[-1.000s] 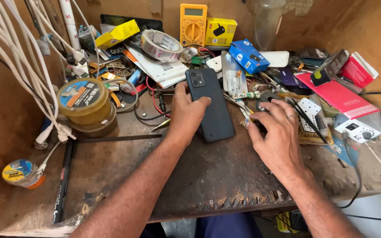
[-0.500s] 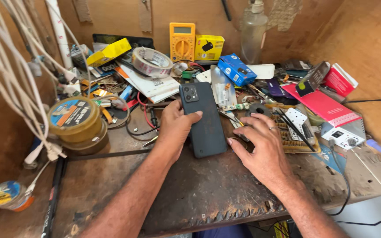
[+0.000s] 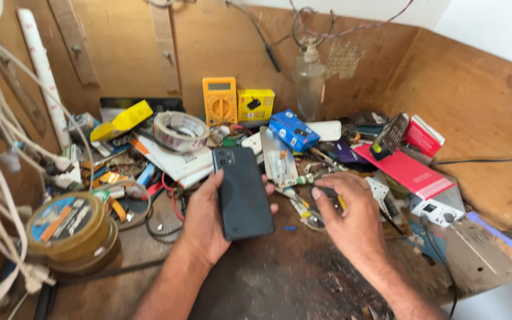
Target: The person uses a small metal tool to pry open the back cover of a smartphone. They carefully work the tool along the edges to separate the cover from the main body. The back cover is removed, revealing the internal components including the battery and circuit board.
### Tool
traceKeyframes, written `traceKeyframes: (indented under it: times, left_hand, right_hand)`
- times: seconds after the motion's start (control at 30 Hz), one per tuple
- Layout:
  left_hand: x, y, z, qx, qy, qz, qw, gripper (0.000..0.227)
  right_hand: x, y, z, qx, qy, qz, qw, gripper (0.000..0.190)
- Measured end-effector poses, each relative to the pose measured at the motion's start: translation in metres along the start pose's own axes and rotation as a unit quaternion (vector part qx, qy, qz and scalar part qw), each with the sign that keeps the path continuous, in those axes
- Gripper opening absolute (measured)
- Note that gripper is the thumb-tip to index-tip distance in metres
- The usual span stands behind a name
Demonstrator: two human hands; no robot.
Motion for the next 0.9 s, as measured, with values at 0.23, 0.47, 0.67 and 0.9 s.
traceKeyframes:
  times: [0.23,0.47,0.67,0.9]
  left_hand:
    - [-0.001,-0.002,0.001,0.057,-0.049,0.059,0.995,0.062]
    - [-0.006,-0.005,0.002,0.080,-0.077,0.103,0.988,0.064]
    - [-0.007,-0.005,0.004,0.068,-0.093,0.089,0.989,0.062]
    - [-0.006,-0.005,0.005,0.067,-0.102,0.096,0.988,0.060]
  right_hand:
    - [0.039,-0.016,0.036,0.009,-0.097,-0.086,0.991,0.016]
    - [0.070,-0.066,0.033,-0.097,-0.072,-0.256,0.959,0.033]
    - [0.084,-0.100,0.014,-0.226,-0.103,-0.317,0.915,0.072]
    - [0.090,-0.112,0.032,-0.095,-0.233,-0.317,0.914,0.048]
Point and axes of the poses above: each hand's wrist, its own x-axis towards the middle knuckle, its own y-axis out of the back of the hand, z = x × y, the point moved 5 cm from there along x, towards the middle knuckle, and after that the axes turned 14 degrees about -x, right-handed, at the moved point
